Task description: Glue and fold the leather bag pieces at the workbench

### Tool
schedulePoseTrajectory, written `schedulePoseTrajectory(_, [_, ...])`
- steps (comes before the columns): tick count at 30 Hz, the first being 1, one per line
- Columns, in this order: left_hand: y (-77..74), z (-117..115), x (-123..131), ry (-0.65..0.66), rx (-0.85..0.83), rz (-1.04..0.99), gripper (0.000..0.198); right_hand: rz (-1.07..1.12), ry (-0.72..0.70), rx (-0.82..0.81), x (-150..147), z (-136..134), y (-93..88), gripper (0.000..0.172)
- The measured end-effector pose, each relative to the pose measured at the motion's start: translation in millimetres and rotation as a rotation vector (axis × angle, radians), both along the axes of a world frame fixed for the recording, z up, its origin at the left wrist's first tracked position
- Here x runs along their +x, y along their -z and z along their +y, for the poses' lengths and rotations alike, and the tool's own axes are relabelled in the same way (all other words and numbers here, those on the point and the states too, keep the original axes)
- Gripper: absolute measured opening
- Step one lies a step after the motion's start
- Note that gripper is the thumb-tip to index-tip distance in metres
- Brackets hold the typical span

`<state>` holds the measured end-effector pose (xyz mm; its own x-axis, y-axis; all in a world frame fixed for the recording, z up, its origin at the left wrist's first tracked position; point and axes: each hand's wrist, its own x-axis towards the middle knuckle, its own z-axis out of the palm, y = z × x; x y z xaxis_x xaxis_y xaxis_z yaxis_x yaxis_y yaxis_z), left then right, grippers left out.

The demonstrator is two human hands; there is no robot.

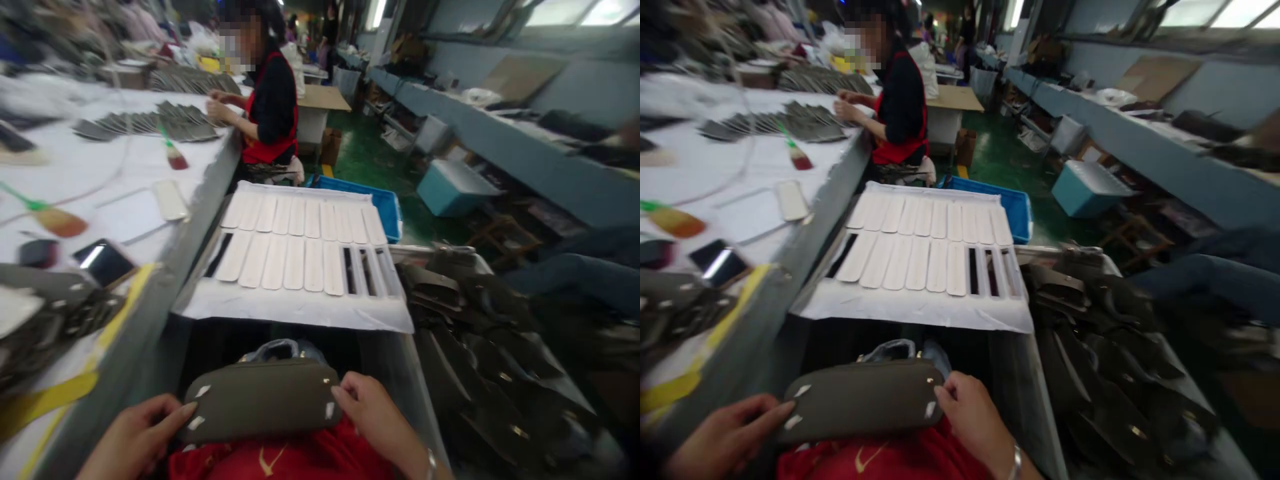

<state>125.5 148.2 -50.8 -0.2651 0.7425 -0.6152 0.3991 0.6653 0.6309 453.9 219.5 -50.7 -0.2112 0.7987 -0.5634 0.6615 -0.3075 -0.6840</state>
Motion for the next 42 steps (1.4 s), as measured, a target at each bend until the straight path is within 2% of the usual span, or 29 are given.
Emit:
schedulePoseTrajectory(4, [-2.0, 7, -13, -0.026, -0.007, -0.085, 0.05, -0.004, -0.048, -0.063, -2, 6, 13.2, 0.035])
schedulePoseTrajectory(8, [0.6, 11, -16, -0.077, 0.02, -0.154, 0.042, -0.006, -0.056, -0.121, -4, 9, 12.3, 0.038])
schedulePoseTrajectory(15, [5.0, 10, -24, 0.002, 0.047, -0.174, 0.033, -0.044, -0.079, -0.146, -3, 11, 15.2, 0.042])
schedulePoseTrajectory(22, [2.7, 9, -28, 0.056, 0.07, -0.13, 0.028, -0.1, -0.067, -0.137, -13, 12, 0.4, 0.039])
schedulePoseTrajectory(26, [0.3, 12, -29, 0.136, 0.071, -0.028, 0.029, -0.118, -0.069, -0.131, -18, 13, -3.2, 0.038])
schedulePoseTrajectory(31, [-10.2, 8, -34, 0.383, 0.128, 0.31, 0.029, -0.112, -0.039, -0.065, -18, 8, -7.7, 0.032])
schedulePoseTrajectory(33, [-7.9, 7, -34, 0.451, 0.22, 0.474, 0.028, -0.075, -0.026, -0.046, -15, 4, -8.2, 0.028])
schedulePoseTrajectory(34, [-4.4, 8, -32, 0.481, 0.326, 0.541, 0.029, -0.058, -0.029, -0.035, -13, 3, -6.9, 0.026])
schedulePoseTrajectory(36, [4.2, 15, -18, 0.559, 0.57, 0.61, 0.035, -0.038, -0.022, 0.015, -8, 2, -1.9, 0.022])
schedulePoseTrajectory(38, [9.1, 27, 13, 0.684, 0.765, 0.577, 0.045, -0.035, -0.023, 0.055, -3, 1, 3.7, 0.021])
schedulePoseTrajectory(40, [8.7, 39, 54, 0.846, 0.841, 0.492, 0.062, -0.036, -0.035, 0.07, 0, 0, 6.5, 0.02])
schedulePoseTrajectory(42, [7.0, 49, 95, 0.994, 0.796, 0.417, 0.078, -0.028, -0.051, 0.064, 1, 0, 5.4, 0.021])
